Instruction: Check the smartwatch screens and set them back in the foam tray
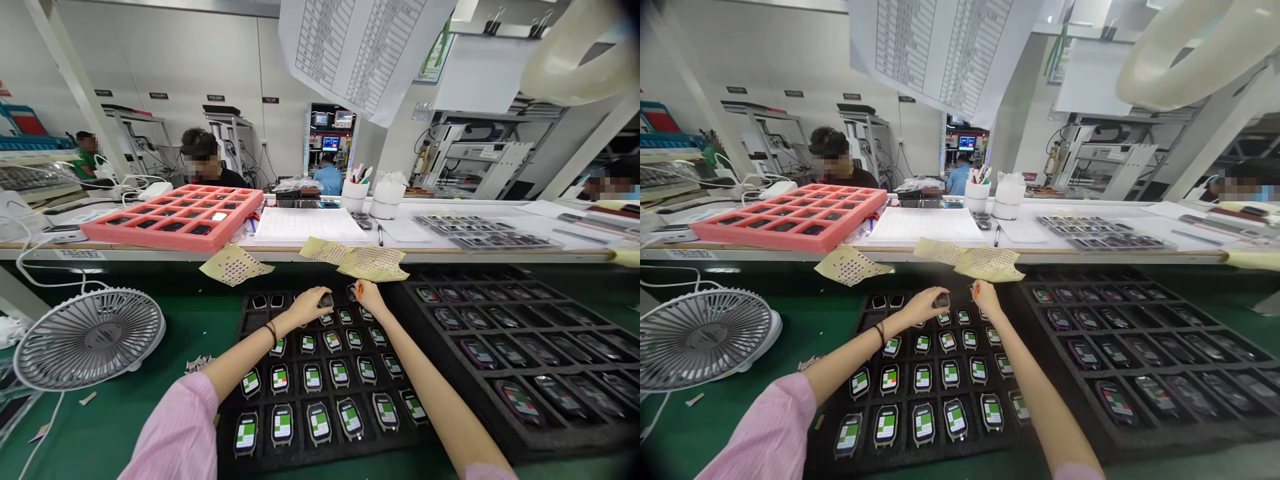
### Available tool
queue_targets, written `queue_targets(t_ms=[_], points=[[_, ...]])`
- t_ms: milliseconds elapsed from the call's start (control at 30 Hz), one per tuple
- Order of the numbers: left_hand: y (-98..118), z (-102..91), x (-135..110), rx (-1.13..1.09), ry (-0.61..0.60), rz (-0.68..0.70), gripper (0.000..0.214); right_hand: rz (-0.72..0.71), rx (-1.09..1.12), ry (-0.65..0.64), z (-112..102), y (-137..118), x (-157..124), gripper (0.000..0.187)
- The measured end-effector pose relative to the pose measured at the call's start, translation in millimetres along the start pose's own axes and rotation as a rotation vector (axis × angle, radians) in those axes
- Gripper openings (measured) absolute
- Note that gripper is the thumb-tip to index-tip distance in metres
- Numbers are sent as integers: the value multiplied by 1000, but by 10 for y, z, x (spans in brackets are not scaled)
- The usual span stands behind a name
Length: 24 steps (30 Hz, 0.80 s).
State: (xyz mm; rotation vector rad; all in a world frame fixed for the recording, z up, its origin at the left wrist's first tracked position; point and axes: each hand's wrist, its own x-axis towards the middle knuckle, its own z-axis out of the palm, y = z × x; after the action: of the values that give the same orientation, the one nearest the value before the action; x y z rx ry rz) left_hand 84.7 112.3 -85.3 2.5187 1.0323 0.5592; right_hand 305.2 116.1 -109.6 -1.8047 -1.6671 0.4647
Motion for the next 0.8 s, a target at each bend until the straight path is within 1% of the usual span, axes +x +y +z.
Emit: queue_targets(t_ms=[100,167,267,333,367,433,533,600,700,800], points=[[30,255,330,59,-35,4,46,52,-85,44,14,155,141,31],[54,425,457,99,-58,6,43,76,-127,57,14,256,181,31],[71,606,528,157,-123,-2,40,96,-177,51,10,387,172,31],[71,630,523,188,-164,-13,38,106,-205,36,11,446,141,31],[69,607,511,202,-176,-20,38,112,-216,25,13,465,125,31],[61,500,465,226,-183,-42,35,119,-232,-2,14,483,97,31],[22,243,339,260,-173,-105,29,110,-232,-44,2,473,68,31],[-32,66,214,281,-176,-163,29,85,-221,-63,-8,438,45,31],[-132,-120,-4,297,-214,-266,32,24,-196,-83,33,310,-26,31],[-202,-171,-181,275,-283,-350,32,-52,-170,-114,196,78,-146,31]])
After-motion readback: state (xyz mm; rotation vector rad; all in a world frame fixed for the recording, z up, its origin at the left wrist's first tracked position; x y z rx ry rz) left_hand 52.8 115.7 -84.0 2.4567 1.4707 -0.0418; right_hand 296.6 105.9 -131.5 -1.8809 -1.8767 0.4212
